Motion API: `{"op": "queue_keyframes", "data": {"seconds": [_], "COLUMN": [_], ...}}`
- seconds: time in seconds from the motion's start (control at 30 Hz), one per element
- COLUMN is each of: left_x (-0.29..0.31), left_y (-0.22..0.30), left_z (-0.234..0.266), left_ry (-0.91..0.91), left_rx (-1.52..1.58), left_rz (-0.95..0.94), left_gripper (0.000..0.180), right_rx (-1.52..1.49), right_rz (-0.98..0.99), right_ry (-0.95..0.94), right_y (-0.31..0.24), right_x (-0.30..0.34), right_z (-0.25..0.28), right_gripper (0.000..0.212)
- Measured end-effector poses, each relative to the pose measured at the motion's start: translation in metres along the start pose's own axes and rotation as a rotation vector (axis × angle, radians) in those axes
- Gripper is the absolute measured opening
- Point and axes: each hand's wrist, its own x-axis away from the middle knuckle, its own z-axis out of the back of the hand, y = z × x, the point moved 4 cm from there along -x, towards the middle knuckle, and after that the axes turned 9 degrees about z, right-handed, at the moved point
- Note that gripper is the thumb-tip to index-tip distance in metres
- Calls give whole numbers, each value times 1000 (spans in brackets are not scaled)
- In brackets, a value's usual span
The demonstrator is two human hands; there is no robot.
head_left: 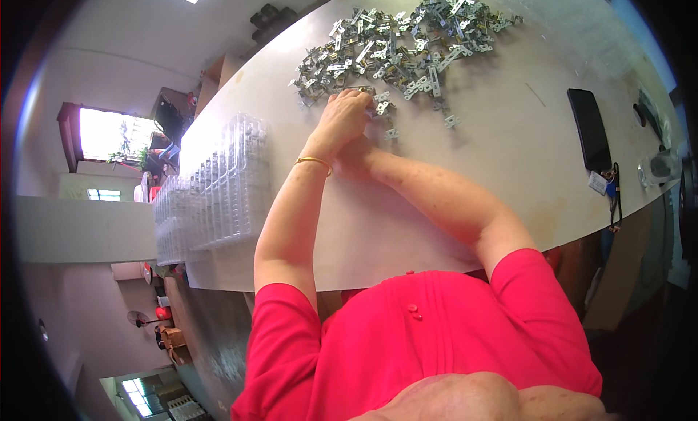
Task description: Assembling small metal hinge components and placing them into organized plastic trays.
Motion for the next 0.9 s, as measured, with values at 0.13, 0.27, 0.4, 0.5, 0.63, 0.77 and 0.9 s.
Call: {"op": "queue_keyframes", "data": {"seconds": [0.13,0.27,0.4,0.5,0.63,0.77,0.9], "left_x": [-7,-2,10,28,42,55,69], "left_y": [-13,-18,-32,-45,-71,-100,-124], "left_z": [-5,-4,7,18,11,-1,-22], "left_ry": [-30,-18,87,186,224,392,420], "left_rx": [-149,-120,30,382,923,1350,1549], "left_rz": [-4,-23,219,317,451,506,523], "left_gripper": [15,6,12,15,20,35,38], "right_rx": [-60,-107,-227,-282,-328,-505,-828], "right_rz": [-73,-187,-187,-209,-129,-153,-459], "right_ry": [-155,-256,-156,-176,-90,-147,-119], "right_y": [-6,-4,-2,-6,-9,-5,9], "right_x": [-4,-2,1,3,6,5,10], "right_z": [3,4,7,18,31,41,43], "right_gripper": [17,20,18,16,10,7,8]}}
